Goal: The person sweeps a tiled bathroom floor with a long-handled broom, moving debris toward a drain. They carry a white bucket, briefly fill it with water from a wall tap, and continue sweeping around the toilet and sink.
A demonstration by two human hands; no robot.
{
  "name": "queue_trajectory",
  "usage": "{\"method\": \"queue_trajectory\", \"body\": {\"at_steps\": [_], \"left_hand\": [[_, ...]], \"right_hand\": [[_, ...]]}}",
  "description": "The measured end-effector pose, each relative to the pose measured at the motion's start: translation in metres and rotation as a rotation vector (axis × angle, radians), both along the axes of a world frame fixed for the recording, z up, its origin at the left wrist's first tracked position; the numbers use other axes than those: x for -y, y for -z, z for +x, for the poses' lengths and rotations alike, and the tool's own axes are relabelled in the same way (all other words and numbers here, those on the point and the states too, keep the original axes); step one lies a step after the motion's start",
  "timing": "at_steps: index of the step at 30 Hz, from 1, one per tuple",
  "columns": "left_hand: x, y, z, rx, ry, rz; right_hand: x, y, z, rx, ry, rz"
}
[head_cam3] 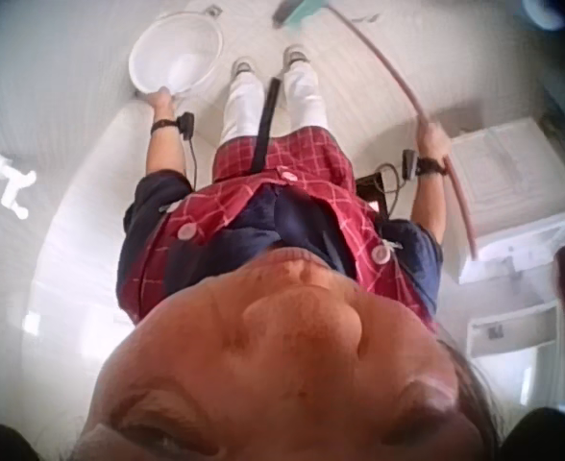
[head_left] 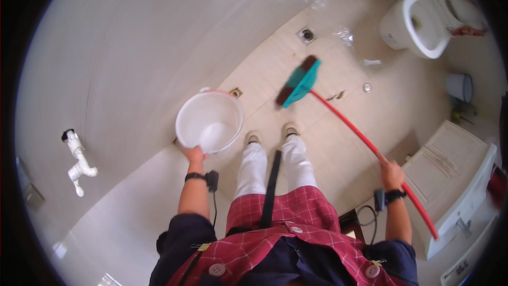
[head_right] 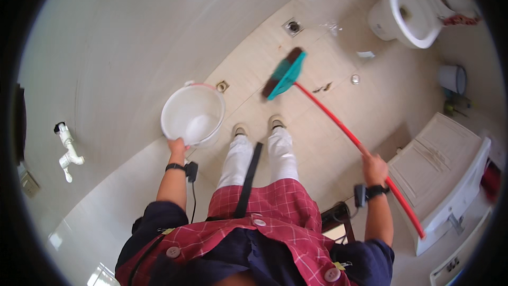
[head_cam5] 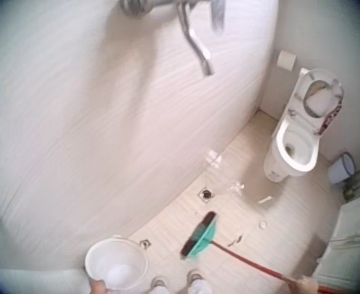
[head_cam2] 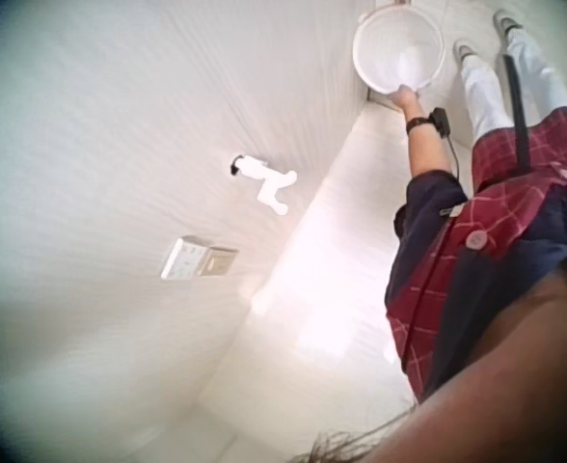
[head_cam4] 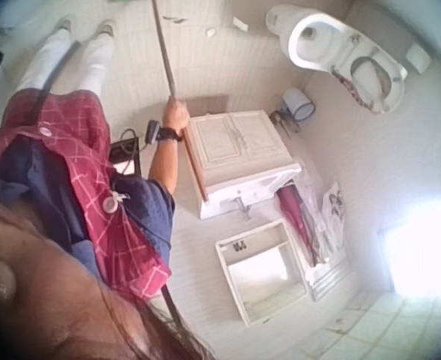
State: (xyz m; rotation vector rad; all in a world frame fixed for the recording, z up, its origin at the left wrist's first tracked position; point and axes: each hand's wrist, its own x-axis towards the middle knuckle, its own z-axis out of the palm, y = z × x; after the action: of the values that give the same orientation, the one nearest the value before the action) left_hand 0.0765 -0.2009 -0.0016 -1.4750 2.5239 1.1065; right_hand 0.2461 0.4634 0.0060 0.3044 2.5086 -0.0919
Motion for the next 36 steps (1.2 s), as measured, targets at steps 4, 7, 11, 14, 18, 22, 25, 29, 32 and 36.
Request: {"method": "queue_trajectory", "body": {"at_steps": [4, 7, 11, 14, 18, 22, 25, 29, 32, 36], "left_hand": [[0.027, 0.064, -0.017, 0.145, 0.0, -0.053], [0.027, 0.095, -0.024, 0.173, -0.03, -0.024], [0.038, 0.115, -0.027, 0.211, 0.01, -0.003], [0.057, 0.122, -0.009, 0.261, -0.03, 0.031], [0.103, 0.138, 0.021, 0.225, -0.061, 0.103], [0.129, 0.144, 0.027, 0.386, 0.704, 0.115], [0.098, 0.166, -0.004, 0.415, -0.239, 0.641], [0.014, 0.168, -0.039, 0.448, -0.108, 0.406], [-0.054, 0.126, -0.078, 0.553, 0.121, 0.253], [-0.137, 0.052, -0.109, 0.474, 0.242, 0.46]], "right_hand": [[0.016, -0.01, 0.043, 0.083, 0.043, 0.104], [0.024, -0.007, 0.06, 0.053, 0.111, 0.06], [0.026, -0.002, 0.063, 0.133, 0.235, -0.048], [0.02, -0.01, 0.056, 0.19, 0.275, -0.073], [0.038, -0.022, 0.045, 0.188, 0.376, -0.117], [0.048, -0.031, 0.033, 0.216, 0.534, -0.176], [0.03, -0.039, 0.028, 0.109, 0.578, -0.104], [0.02, -0.085, 0.045, 0.109, 0.708, -0.15], [0.025, -0.14, 0.081, 0.19, 0.894, -0.167], [0.069, -0.199, 0.152, 0.247, 0.926, -0.086]]}}
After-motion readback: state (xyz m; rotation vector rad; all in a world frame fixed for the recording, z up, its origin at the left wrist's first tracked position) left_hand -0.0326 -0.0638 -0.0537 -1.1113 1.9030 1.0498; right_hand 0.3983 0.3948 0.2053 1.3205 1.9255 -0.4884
